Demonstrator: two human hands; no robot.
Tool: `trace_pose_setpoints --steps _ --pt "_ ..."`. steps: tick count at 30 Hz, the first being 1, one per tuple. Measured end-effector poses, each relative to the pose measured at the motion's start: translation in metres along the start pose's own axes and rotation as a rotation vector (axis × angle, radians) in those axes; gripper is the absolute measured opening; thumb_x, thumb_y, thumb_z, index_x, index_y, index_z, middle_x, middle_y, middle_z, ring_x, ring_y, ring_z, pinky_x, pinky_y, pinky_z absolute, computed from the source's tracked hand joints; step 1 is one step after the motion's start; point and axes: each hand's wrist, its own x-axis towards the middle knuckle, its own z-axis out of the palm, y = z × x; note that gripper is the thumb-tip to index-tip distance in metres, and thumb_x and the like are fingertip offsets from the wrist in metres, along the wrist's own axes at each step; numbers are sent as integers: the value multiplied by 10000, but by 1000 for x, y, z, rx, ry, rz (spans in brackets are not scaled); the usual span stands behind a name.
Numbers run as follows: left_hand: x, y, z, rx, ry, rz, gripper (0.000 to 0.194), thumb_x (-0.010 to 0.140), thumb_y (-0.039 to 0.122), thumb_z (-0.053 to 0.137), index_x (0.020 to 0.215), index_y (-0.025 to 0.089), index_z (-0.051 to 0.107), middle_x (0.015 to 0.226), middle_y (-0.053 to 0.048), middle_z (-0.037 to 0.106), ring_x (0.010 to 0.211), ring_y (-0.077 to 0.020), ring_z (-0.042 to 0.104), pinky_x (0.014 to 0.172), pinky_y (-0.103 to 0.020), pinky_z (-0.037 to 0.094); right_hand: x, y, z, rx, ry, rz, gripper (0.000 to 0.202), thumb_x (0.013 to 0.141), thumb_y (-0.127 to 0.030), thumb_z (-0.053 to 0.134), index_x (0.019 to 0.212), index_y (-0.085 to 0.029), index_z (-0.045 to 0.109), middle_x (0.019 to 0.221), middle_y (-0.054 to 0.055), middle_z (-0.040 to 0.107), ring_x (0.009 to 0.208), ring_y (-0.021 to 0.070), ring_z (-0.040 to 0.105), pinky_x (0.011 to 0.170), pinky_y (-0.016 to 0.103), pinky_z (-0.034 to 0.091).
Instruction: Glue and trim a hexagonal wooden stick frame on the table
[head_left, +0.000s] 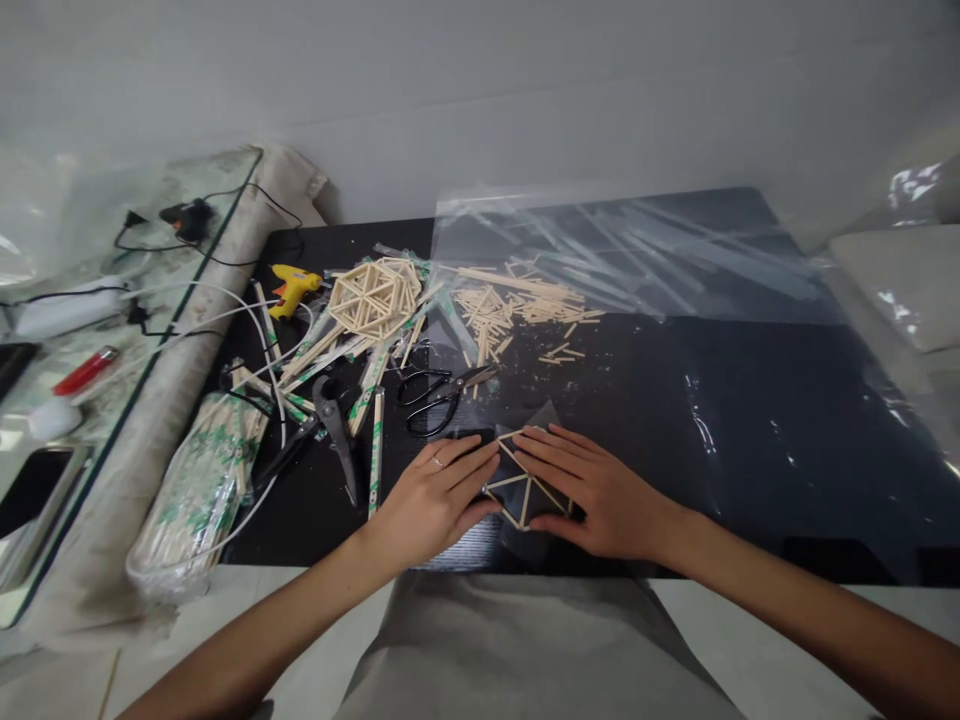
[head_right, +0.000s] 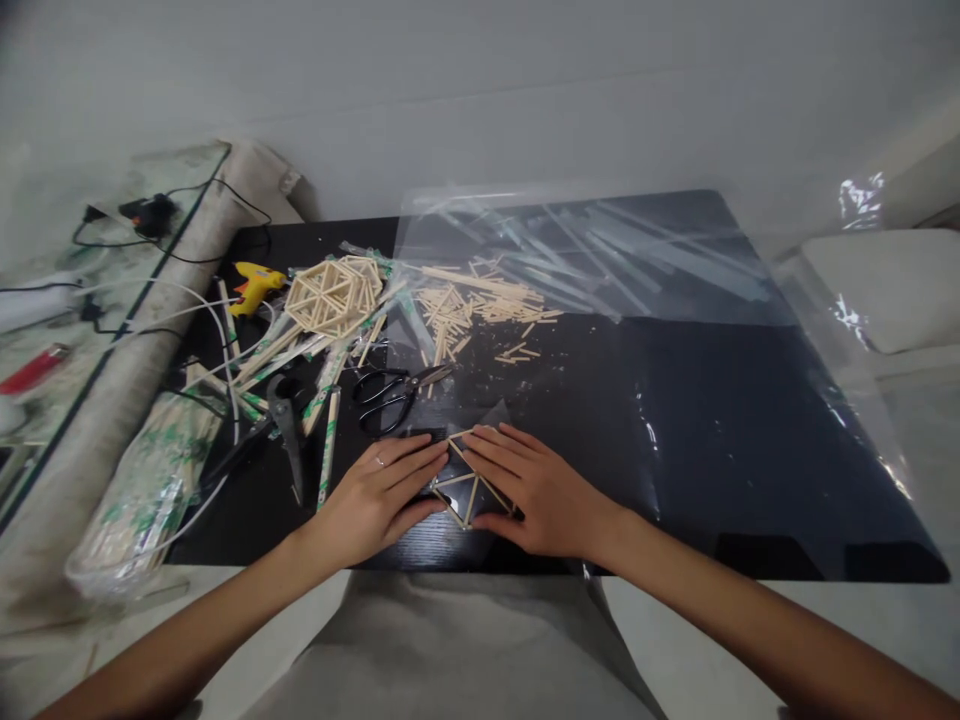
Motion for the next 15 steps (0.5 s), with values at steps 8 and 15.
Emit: trace_pose_setpoints --steps 8,15 --pt "-1 5 6 11 -3 -32 367 1001 366 636 1328 205 683 1372 -95 707 1263 -293 674 1056 -508 566 1 -5 -3 -2 -62 42 647 1004 -405 649 1575 -168 458 1651 158 420 1550 307 376 1252 569 364" --pt "19 9 -15 -9 -94 -75 338 990 363 648 1271 184 706 1343 -93 725 1276 -336 648 1088 -558 526 2 -10 -3 -20 -63 55 644 979 -388 674 1546 -143 491 1626 180 458 1532 325 406 1225 590 399"
